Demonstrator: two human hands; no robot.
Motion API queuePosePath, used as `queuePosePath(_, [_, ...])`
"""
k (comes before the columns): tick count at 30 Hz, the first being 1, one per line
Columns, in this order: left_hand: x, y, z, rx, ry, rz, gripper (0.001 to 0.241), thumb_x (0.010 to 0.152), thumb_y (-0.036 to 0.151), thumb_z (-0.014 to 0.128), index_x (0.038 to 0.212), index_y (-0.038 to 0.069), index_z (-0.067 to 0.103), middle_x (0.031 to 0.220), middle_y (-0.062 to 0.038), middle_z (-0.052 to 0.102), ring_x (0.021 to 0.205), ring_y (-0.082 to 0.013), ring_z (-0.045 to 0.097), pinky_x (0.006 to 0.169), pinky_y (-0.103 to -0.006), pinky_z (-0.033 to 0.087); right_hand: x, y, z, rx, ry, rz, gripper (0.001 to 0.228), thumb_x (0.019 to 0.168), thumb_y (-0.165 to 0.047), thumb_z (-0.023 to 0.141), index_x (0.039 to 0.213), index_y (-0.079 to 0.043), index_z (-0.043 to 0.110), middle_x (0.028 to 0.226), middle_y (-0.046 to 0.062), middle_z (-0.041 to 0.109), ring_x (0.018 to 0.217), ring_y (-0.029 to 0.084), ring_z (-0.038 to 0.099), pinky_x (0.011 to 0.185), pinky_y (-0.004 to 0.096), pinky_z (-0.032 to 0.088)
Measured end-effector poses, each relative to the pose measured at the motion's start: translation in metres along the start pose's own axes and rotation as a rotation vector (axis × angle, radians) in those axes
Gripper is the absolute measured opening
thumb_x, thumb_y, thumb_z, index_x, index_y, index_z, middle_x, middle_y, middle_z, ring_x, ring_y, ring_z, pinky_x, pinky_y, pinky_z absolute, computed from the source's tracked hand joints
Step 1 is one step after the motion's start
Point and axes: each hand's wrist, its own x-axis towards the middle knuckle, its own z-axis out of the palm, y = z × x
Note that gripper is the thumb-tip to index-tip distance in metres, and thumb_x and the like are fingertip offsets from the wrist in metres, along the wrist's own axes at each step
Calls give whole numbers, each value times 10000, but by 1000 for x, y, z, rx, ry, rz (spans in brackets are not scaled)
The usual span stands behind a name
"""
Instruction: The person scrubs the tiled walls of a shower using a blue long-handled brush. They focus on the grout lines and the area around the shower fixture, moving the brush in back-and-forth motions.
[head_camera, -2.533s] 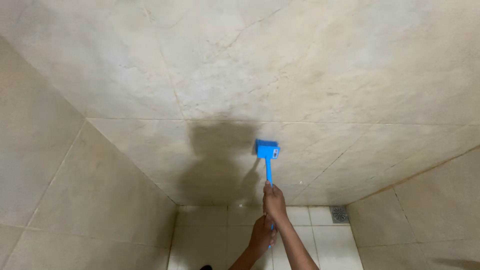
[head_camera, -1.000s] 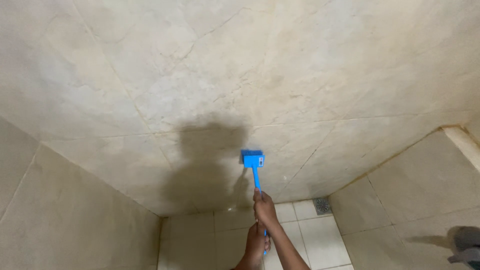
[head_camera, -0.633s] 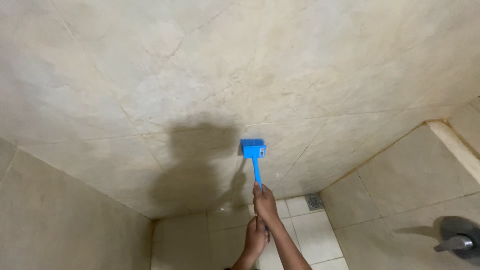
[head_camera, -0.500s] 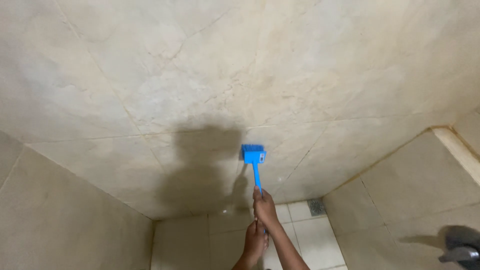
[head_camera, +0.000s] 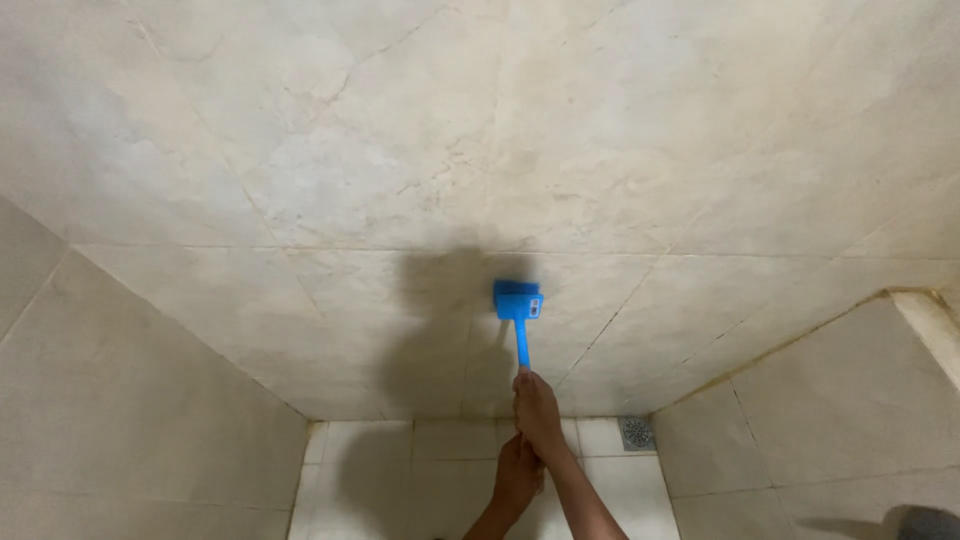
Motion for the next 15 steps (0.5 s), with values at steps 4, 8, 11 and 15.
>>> queuePosePath(4, [-4, 6, 8, 108, 70, -160, 342, 1072, 263, 481, 830, 29, 544, 609, -56, 517, 444, -154, 424, 405, -352, 347, 5, 7, -3, -39, -13, 83, 449, 1055, -486, 444, 819, -113, 525, 568, -29, 410, 446, 99, 369, 394, 304, 320])
queuePosePath(8, [-10, 21, 15, 16, 108, -248, 424, 1098, 373, 425, 826, 61, 518, 600, -27, 487, 423, -129, 364, 386, -330, 305, 11, 10, -8, -87, -19, 113, 457, 1052, -496, 429, 825, -112, 527, 566, -13, 432, 444, 113, 394, 401, 306, 346])
queuePosePath(11, [-15, 30, 20, -48, 131, -273, 474, 1112, 434, 395, 823, 75, 507, 595, -16, 476, 413, -119, 340, 378, -319, 290, 12, 8, -8, -111, -33, 122, 458, 1050, -498, 423, 828, -112, 528, 561, -4, 442, 439, 121, 406, 402, 308, 359])
queuePosePath(15, [-11, 30, 22, -63, 131, -182, 442, 1108, 422, 411, 853, 81, 531, 615, -25, 503, 436, -121, 395, 399, -320, 337, 16, 3, -9, -119, -8, 60, 458, 1043, -492, 425, 833, -104, 547, 530, 4, 433, 402, 130, 408, 385, 312, 353])
